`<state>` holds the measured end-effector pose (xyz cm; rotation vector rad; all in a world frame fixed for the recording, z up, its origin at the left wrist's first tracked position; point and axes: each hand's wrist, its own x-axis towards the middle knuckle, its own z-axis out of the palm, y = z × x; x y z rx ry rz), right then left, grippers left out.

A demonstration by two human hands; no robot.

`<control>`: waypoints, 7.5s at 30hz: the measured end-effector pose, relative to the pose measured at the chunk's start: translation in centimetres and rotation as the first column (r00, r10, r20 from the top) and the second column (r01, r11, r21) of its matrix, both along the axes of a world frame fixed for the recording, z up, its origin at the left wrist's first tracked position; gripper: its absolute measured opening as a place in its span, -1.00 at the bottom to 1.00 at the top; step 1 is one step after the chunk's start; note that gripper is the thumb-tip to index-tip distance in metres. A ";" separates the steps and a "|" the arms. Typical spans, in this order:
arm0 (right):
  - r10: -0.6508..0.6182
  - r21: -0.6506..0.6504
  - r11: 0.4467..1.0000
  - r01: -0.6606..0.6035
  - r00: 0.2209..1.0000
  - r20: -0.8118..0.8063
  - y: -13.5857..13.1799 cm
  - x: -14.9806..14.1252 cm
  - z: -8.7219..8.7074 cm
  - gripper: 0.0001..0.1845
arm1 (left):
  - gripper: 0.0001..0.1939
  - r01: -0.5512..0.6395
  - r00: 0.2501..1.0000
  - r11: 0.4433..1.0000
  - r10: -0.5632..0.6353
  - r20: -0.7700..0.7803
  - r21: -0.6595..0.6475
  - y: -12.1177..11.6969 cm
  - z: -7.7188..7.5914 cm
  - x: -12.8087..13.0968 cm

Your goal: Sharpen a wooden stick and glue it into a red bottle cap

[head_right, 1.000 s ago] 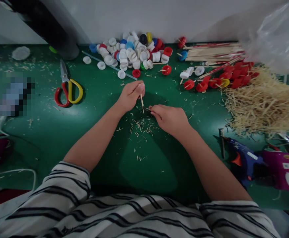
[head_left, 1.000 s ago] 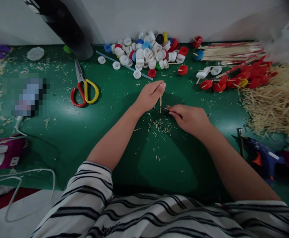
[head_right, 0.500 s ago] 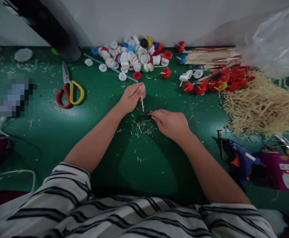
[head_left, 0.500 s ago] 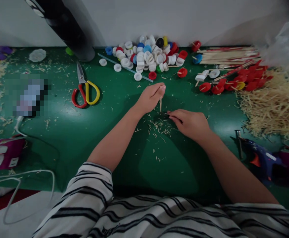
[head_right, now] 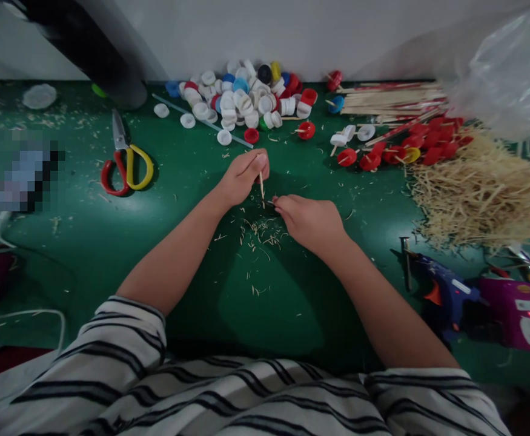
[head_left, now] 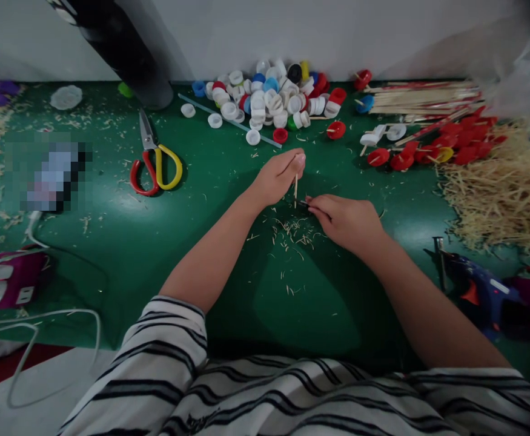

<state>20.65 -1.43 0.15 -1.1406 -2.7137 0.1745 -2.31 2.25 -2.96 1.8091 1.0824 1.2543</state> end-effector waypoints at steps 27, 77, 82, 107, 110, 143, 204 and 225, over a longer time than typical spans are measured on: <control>0.020 -0.061 0.998 -0.013 0.994 0.104 -0.1 0.1 0.7 -0.59 | -0.33 0.013 1.000 1.000 -0.013 0.012 -0.028 0.3 0.4 -0.2; -0.033 0.022 0.999 0.033 0.999 -0.005 -0.4 -0.2 -0.3 -0.56 | -0.28 -0.075 0.997 0.997 0.075 0.021 -0.006 0.3 0.7 0.1; -0.042 0.011 0.999 0.042 0.998 0.035 -0.4 -0.7 0.1 -0.55 | -0.29 -0.087 0.996 0.996 0.087 -0.002 0.004 0.4 0.5 0.1; -0.037 -0.033 0.999 0.041 0.994 0.100 -0.8 -0.6 0.3 -0.53 | -0.26 -0.110 0.994 0.994 0.109 0.030 0.028 0.4 0.3 0.1; -0.045 -0.033 0.998 0.049 0.993 0.114 -0.7 -0.8 0.2 -0.54 | -0.27 -0.102 0.994 0.994 0.100 0.046 0.037 0.4 0.2 0.0; -0.016 0.016 1.000 0.016 0.999 0.038 -0.5 -0.4 -0.2 -0.56 | -0.24 -0.119 0.990 0.991 0.115 0.081 0.052 0.5 0.2 0.2; -0.019 0.003 1.000 0.019 0.992 0.127 -0.5 -0.7 0.4 -0.51 | -0.20 -0.177 0.984 0.979 0.172 0.055 0.102 0.6 0.2 0.4; -0.017 -0.007 1.000 0.018 0.989 0.149 -0.5 -0.6 0.3 -0.53 | -0.23 -0.176 0.984 0.978 0.175 0.021 0.114 0.6 0.3 0.5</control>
